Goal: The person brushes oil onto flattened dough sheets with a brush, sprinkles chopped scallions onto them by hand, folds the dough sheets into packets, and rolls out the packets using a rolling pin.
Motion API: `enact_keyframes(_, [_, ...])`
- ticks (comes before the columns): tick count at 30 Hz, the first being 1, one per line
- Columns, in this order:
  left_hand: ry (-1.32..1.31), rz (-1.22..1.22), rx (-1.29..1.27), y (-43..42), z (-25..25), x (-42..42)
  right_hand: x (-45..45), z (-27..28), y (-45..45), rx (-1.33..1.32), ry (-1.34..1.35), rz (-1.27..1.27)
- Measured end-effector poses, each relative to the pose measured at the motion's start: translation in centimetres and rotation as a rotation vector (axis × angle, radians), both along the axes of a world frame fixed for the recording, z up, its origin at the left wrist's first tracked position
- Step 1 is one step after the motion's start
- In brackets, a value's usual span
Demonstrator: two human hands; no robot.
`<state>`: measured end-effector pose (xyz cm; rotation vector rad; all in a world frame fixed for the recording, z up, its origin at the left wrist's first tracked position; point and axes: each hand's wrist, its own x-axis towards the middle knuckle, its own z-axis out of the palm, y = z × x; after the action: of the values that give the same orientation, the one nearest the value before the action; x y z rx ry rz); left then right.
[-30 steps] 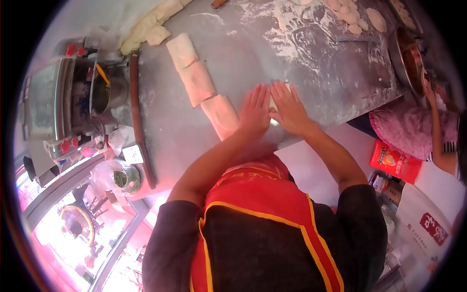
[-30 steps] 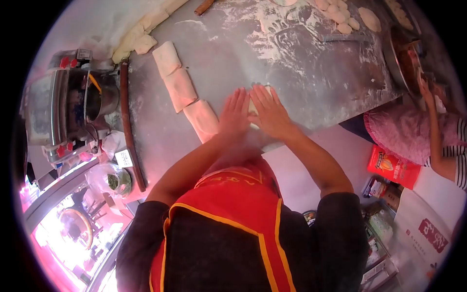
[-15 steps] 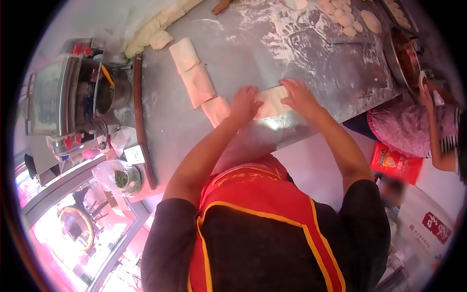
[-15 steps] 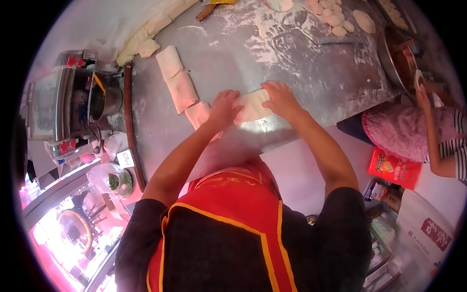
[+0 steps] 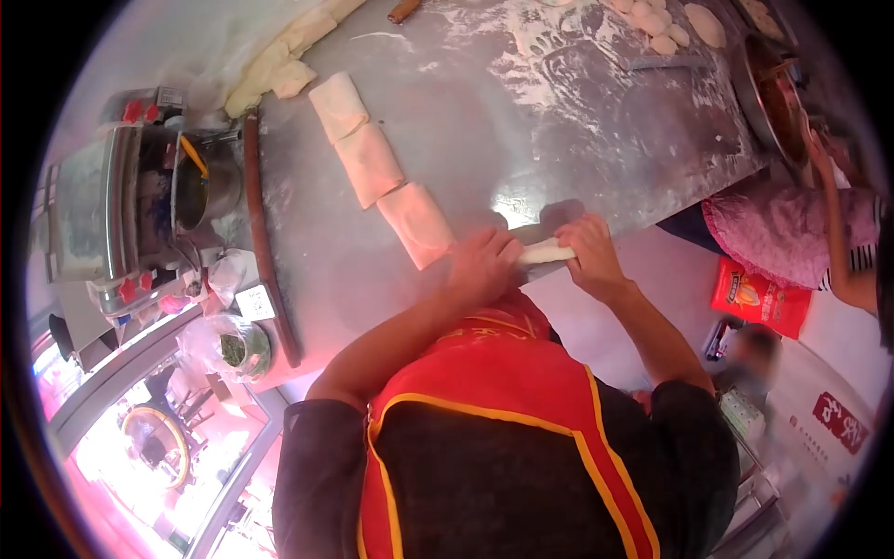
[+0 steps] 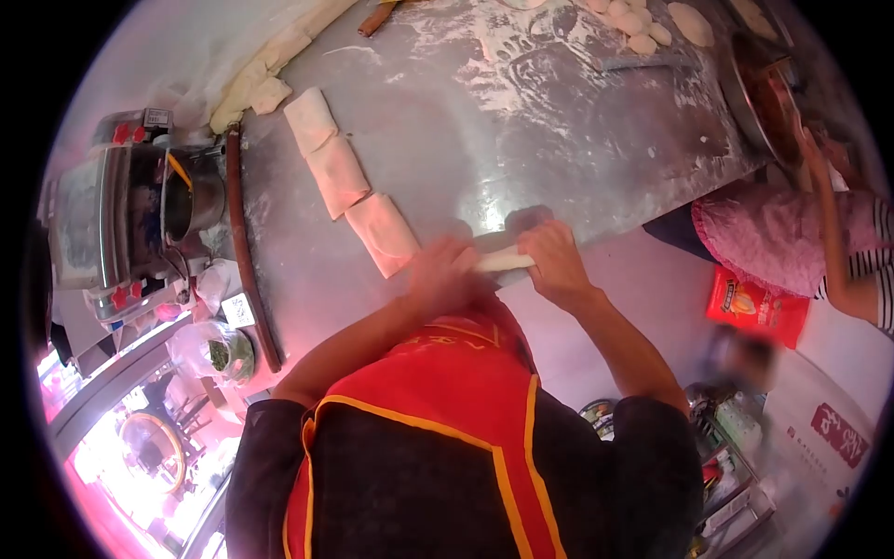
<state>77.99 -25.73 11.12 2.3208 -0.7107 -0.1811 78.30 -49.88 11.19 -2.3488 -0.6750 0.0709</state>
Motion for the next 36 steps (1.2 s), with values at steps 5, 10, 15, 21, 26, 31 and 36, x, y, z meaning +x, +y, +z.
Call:
enact_keyframes(5, [0.549,0.161,-0.133,0.0,1.8,2.8,1.9,1.4,-0.1,0.021,0.387,-0.183])
enact_keyframes(10, [0.867,0.011,-0.142,1.4,0.6,9.8,3.0,0.4,0.7,0.42,0.635,-0.344])
enact_keyframes(15, [0.079,0.102,0.112,-0.4,-3.2,7.3,1.6,-3.4,2.8,0.605,0.845,-0.624])
enact_keyframes(21, [-0.093,0.048,0.264,-3.1,-3.8,1.1,0.1,-3.6,3.1,0.448,0.664,-0.647])
enact_keyframes(26, [-0.015,0.009,0.186,-4.7,-4.1,0.0,-1.2,-2.2,1.2,0.453,0.797,-0.727])
enact_keyframes(31, [0.036,-0.009,-0.047,-8.4,-4.4,-1.9,-3.0,0.6,-1.4,0.536,0.902,-0.854])
enact_keyframes(36, [0.83,0.166,-0.424,-8.8,-4.5,1.0,-0.2,4.7,-1.8,0.581,0.868,-0.714])
